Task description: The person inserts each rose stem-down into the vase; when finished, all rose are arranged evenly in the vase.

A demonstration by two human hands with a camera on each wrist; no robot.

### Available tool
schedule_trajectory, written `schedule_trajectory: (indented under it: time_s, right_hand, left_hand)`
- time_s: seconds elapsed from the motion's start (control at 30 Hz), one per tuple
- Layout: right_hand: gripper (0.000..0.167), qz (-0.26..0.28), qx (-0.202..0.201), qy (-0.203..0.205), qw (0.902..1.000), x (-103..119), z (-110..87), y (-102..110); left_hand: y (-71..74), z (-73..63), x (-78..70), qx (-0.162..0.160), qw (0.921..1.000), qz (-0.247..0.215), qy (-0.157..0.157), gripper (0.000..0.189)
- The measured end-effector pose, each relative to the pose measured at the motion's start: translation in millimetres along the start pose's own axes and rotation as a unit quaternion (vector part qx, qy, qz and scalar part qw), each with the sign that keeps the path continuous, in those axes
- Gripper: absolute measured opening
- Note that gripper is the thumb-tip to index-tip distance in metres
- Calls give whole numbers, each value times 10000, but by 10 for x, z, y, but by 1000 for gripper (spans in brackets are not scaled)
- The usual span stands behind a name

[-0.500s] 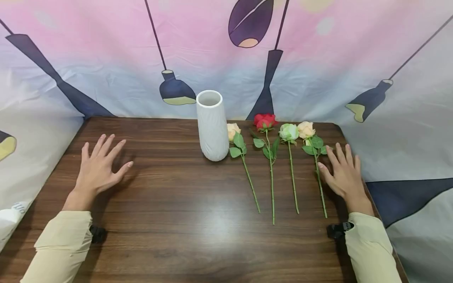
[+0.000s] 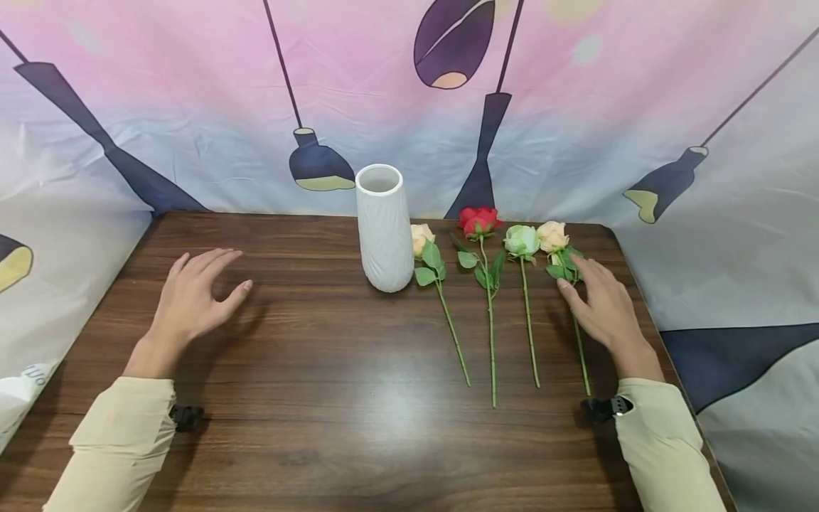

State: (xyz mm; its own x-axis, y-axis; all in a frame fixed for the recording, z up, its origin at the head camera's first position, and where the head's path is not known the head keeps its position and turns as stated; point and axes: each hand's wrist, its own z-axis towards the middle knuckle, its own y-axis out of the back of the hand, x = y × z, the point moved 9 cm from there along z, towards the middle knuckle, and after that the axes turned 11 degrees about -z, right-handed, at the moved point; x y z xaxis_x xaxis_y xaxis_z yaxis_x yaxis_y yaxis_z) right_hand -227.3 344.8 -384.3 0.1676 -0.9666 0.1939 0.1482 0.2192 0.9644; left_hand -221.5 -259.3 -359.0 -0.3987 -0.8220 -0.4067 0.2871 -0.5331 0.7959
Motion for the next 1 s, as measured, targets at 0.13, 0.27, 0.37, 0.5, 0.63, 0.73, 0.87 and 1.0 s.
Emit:
schedule_trajectory:
  time_s: [0.13, 0.27, 0.37, 0.5, 0.63, 0.73, 0.87, 1.0]
  right_hand:
    - [60, 402, 328, -125, 9986, 156, 53, 9]
    - [53, 692, 391, 45, 9968, 331, 112, 39]
    - [51, 899, 463, 179, 9947, 458, 161, 38]
    - [52, 1114, 676, 237, 9912, 613, 220, -15]
    - [52, 1204, 874, 295, 9884, 765, 267, -94]
    - [49, 1233, 939, 403, 9871, 883, 305, -151]
    - [44, 1176, 989, 608, 9863, 1040, 365, -249]
    - [40, 1242, 1073, 725, 9838, 1192, 411, -360]
  left_hand:
    - [5, 40, -92, -89, 9989, -452, 87, 54]
    - [-18, 71, -174, -60, 9961, -833, 270, 55]
    - [-48, 99, -240, 13, 9948, -950, 357, 55]
    - [-101, 139, -307, 80, 9940, -1020, 377, 55]
    - [-165, 204, -388, 101, 9912, -1274, 344, 54]
    - [-221, 262, -462, 127, 9867, -1582, 356, 53]
    - [-305, 360, -586, 166, 9786, -2013, 388, 52]
    - [-383, 502, -776, 122, 9679, -2497, 244, 51]
